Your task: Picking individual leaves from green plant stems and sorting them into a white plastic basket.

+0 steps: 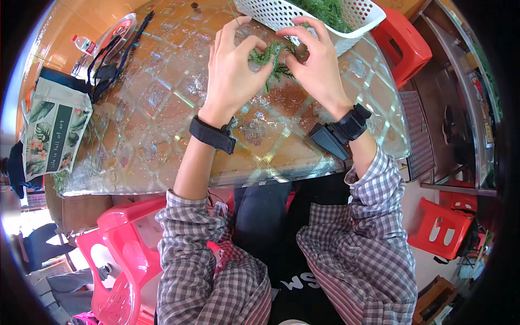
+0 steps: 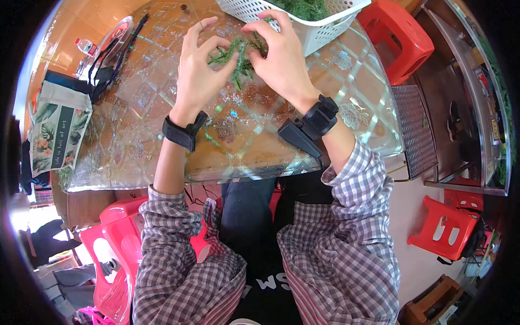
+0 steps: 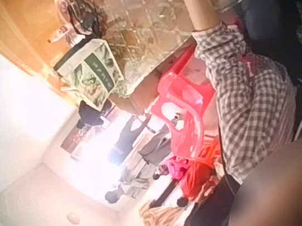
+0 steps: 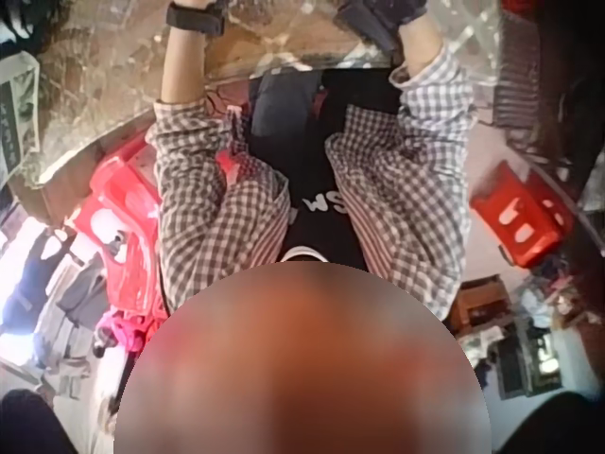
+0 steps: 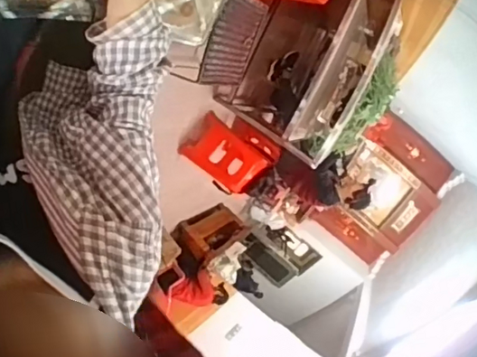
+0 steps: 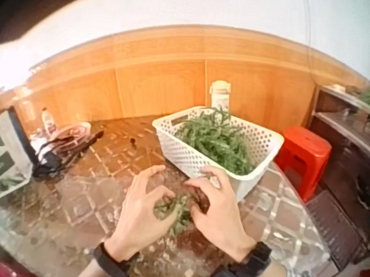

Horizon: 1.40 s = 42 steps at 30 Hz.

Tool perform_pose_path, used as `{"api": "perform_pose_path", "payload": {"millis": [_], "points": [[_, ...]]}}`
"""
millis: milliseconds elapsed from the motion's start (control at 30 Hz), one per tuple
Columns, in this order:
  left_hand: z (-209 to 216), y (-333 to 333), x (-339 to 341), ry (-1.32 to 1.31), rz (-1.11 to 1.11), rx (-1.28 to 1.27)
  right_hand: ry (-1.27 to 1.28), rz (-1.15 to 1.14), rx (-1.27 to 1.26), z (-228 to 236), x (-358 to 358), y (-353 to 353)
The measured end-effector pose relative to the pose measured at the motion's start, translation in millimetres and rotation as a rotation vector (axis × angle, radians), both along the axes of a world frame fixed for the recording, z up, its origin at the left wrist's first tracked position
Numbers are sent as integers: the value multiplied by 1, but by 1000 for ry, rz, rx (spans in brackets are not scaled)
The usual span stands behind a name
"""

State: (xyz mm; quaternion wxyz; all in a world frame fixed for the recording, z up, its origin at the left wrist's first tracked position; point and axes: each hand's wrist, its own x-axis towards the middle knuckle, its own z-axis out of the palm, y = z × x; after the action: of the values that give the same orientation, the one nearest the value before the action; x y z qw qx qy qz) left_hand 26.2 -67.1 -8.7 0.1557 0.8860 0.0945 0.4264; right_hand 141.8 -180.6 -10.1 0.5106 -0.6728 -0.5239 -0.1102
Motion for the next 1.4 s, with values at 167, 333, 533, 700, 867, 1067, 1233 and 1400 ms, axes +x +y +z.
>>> {"api": "perform_pose_path", "payload": {"millis": [167,333,533,700,867,1067,1233,1400], "points": [[0,0,-1,14,3,-5,-39,9,-26,2,-2,-2],[-1,0,-1,52,29,-6,-37,34,-90,2,-4,-3],[1,-2,-2,98,16,-45,-19,42,-133,2,-4,-4],[1,-1,-4,102,1,8,2,56,-175,-2,-2,-3],[3,1,-4,105,-23,-21,3,59,-201,-1,1,-4],[3,4,-4,98,-32,-38,77,78,-209,1,4,-7],[2,2,-3,112,-20,-54,-27,85,-136,-8,9,-1],[-2,4,1,58,-42,-124,0,62,-107,-9,9,0]]}}
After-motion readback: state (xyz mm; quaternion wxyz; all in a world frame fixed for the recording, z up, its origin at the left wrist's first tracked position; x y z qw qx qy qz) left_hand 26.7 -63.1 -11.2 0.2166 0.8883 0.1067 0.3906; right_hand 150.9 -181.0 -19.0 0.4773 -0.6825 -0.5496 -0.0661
